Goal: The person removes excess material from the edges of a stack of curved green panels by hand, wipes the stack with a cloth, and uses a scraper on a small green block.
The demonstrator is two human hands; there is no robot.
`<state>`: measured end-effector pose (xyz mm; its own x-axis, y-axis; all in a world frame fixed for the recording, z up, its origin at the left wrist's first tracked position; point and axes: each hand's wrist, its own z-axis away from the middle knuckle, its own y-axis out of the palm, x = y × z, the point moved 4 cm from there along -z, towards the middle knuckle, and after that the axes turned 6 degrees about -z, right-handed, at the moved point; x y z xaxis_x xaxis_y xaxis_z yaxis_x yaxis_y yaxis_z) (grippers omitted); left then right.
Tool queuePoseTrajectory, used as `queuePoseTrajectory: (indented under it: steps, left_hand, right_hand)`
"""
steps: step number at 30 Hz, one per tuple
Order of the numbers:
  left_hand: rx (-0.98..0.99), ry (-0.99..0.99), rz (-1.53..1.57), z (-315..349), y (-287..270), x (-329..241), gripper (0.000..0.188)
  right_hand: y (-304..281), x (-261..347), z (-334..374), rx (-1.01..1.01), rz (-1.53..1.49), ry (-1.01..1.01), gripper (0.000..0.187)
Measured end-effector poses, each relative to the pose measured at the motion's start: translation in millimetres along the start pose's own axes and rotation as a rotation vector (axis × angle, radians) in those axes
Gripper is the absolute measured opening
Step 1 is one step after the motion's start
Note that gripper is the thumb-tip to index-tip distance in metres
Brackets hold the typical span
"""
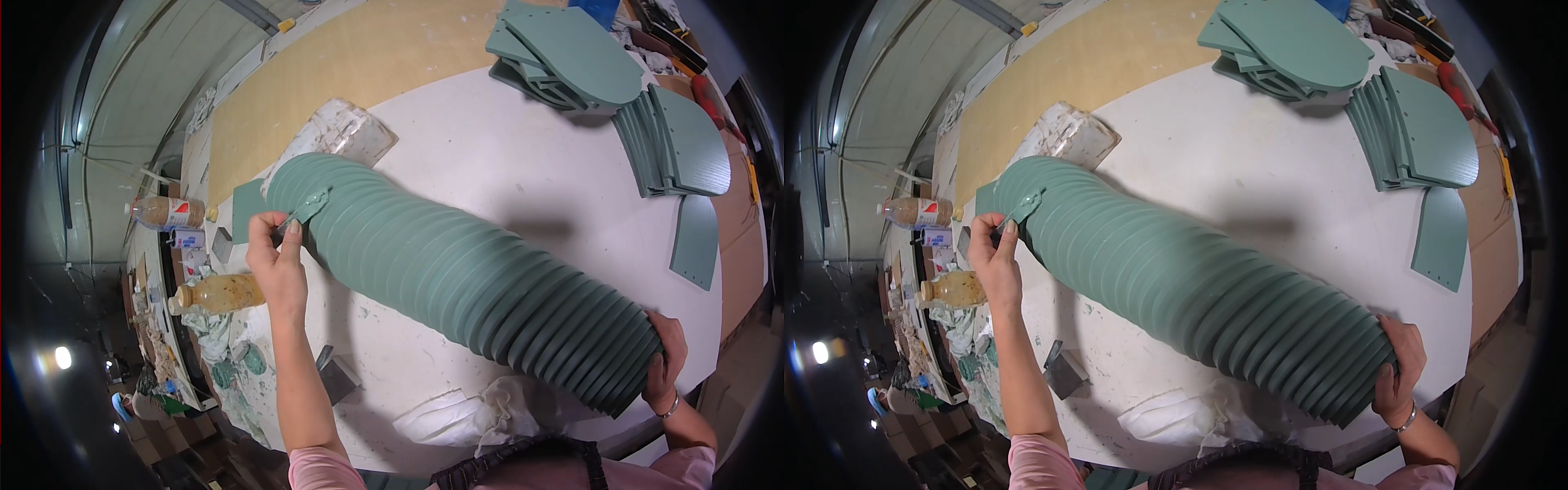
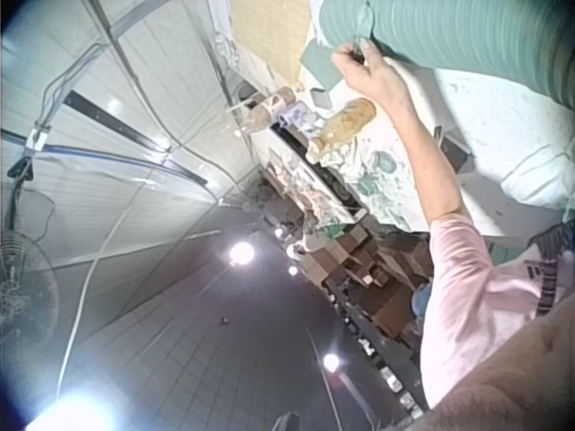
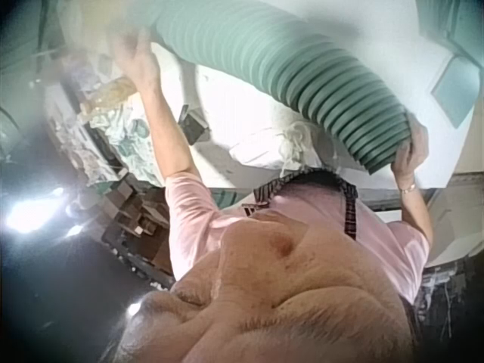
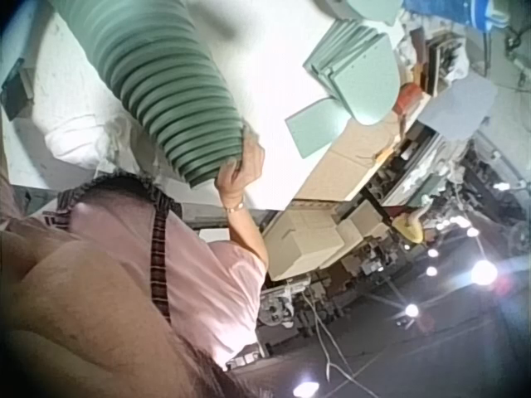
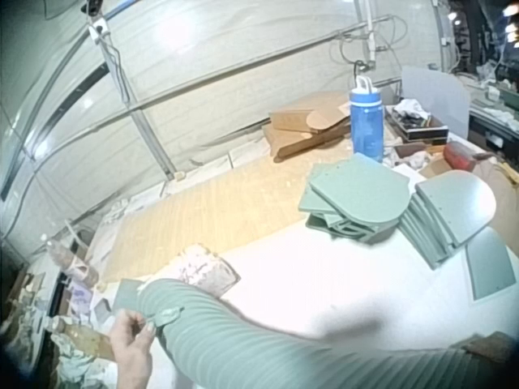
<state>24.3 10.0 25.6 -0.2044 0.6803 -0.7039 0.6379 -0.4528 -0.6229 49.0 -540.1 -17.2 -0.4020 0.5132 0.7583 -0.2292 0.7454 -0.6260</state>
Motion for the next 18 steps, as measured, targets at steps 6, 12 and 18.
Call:
queuePoseTrajectory:
  steps: [6, 12, 18]
  left_hand:
    - [0.075, -0.177, 0.204, 3, -6, 2, 0.015]
    - [0.152, -0.183, 0.208, 8, -6, -3, 0.016]
    - [0.179, -0.228, 0.115, 9, -17, 6, 0.019]
  right_hand:
    - [-6, 7, -2, -0.002, 0.025, 0.009, 0.058]
    - [-4, 6, -2, -0.006, 0.019, 0.003, 0.058]
    - [4, 0, 2, 0.001, 0.01, -0.01, 0.058]
